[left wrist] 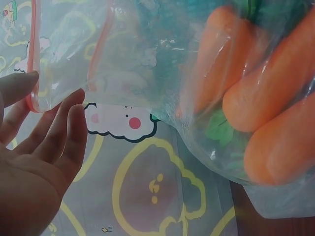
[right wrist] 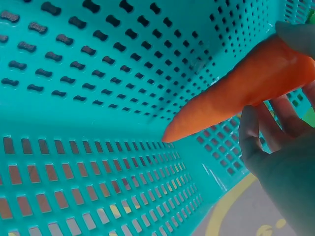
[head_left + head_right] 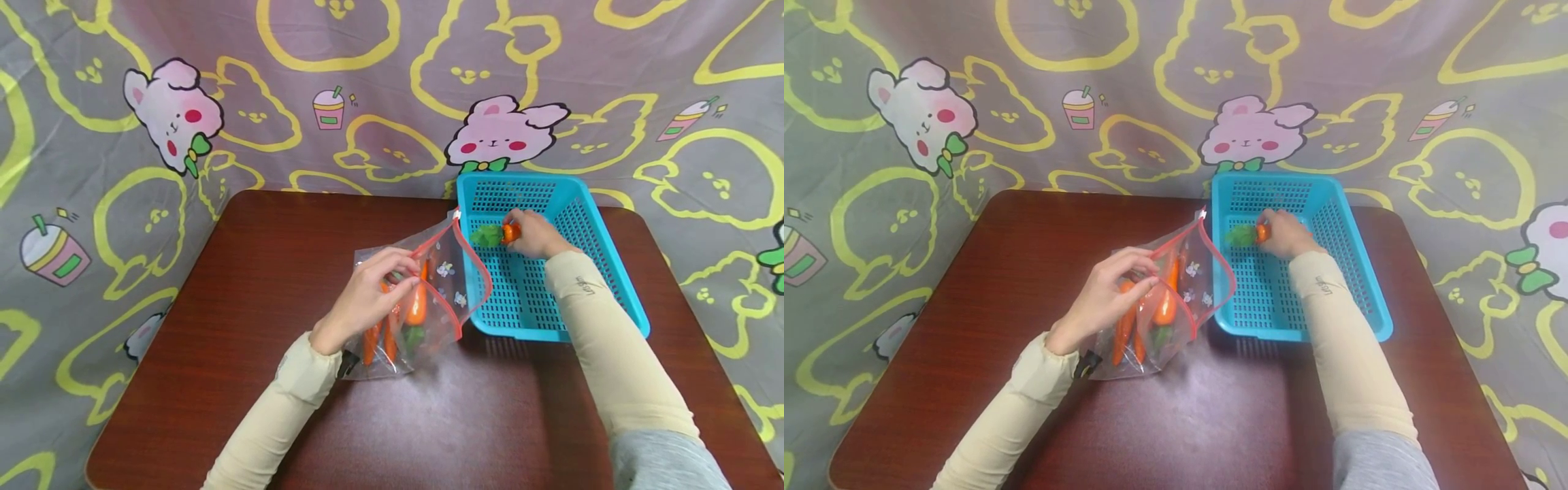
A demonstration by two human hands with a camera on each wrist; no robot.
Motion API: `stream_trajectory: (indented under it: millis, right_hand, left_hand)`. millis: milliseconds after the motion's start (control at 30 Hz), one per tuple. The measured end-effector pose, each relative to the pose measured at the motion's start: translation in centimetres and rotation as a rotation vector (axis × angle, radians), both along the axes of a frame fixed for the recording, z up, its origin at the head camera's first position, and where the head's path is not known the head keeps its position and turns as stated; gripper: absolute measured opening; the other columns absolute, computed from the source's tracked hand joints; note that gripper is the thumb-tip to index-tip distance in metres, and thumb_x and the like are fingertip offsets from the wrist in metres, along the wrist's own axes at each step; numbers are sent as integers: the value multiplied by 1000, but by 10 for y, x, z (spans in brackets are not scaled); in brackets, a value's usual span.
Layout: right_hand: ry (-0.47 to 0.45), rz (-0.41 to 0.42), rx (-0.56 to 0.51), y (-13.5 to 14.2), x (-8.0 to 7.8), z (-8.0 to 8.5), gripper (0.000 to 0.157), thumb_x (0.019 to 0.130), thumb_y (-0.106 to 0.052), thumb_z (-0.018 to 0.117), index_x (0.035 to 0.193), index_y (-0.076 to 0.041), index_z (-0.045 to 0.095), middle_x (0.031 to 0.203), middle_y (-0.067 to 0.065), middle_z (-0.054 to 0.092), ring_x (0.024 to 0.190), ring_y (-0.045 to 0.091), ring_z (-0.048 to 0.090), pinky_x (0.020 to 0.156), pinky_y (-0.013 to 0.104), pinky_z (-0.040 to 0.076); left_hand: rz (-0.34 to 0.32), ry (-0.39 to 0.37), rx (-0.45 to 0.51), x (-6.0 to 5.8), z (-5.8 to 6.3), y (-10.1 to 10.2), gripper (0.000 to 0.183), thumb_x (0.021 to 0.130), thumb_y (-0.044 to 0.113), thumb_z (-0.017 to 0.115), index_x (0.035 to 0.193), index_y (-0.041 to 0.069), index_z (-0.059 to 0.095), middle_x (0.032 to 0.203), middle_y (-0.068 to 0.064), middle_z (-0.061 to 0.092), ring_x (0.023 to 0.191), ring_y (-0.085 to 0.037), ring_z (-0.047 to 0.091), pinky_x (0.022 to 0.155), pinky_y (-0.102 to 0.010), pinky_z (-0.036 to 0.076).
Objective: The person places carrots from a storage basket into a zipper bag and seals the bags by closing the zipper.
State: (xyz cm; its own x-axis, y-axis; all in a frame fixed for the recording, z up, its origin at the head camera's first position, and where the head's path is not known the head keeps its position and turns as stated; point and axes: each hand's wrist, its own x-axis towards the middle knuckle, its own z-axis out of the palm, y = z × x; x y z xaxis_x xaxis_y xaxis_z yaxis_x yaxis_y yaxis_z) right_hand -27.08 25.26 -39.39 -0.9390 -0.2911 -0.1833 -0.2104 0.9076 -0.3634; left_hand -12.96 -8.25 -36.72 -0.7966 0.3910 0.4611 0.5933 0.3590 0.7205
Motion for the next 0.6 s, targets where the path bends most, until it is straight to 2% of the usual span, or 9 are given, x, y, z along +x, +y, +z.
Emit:
stream_trajectory:
  millis: [367, 600]
  right_hand:
    - [8, -33, -76, 0, 3, 7, 47, 85, -8, 65, 127, 0, 45, 129, 28, 45, 112, 43, 43, 93, 57, 44]
    - [11, -81, -144, 1, 4, 13, 47, 85, -9, 64, 126, -1, 43, 130, 29, 45, 110, 43, 44, 92, 59, 44]
  left_hand:
    - [-7, 9, 3, 1, 2, -1, 16, 87, 10, 70, 103, 8, 67, 118, -6, 63, 88, -11, 64, 76, -28, 56]
    - [-15, 23, 10, -1, 2, -1, 14, 88, 11, 69, 102, 7, 66, 116, -11, 64, 87, -12, 64, 75, -32, 57]
